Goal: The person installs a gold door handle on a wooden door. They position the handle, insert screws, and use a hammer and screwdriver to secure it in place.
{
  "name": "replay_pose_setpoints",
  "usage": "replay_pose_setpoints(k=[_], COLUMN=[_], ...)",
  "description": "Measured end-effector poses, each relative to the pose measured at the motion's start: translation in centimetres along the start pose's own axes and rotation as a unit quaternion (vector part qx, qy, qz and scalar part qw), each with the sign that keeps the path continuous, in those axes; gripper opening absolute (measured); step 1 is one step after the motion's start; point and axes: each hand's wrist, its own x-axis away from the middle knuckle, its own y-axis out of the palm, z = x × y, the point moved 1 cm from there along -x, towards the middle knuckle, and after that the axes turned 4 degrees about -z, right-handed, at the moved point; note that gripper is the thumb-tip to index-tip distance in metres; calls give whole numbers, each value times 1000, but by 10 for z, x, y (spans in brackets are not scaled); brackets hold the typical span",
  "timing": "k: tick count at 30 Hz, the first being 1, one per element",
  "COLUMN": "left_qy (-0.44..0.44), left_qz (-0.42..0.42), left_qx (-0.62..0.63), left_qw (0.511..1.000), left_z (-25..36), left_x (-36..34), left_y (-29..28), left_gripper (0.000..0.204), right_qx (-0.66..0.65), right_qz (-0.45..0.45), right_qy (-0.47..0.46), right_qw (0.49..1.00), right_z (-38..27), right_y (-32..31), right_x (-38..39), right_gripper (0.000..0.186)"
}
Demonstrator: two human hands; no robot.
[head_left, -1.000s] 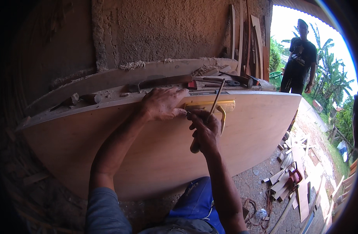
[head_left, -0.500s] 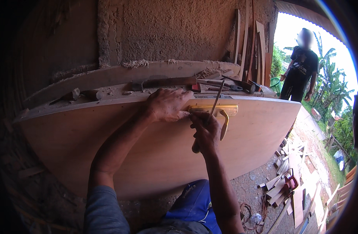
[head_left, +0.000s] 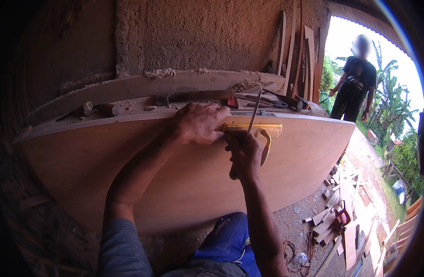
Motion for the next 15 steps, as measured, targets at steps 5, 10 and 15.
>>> replay_pose_setpoints(k=[5, 10, 15], left_qy=[-8, -24, -29], left_qz=[-3, -22, -13], left_qx=[3, 19, 23], left_qw=[1000, 999, 999], left_z=[1, 9, 8], left_x=[1, 2, 3], left_y=[-3, -10, -8], left_gripper=[79, 77, 76], right_qx=[-34, 14, 39], right_qz=[0, -20, -23], right_qy=[8, -7, 22], right_qw=[999, 1000, 999], right_z=[-14, -5, -16], right_y=[2, -6, -3], right_x=[1, -4, -5], right_gripper=[16, 19, 19])
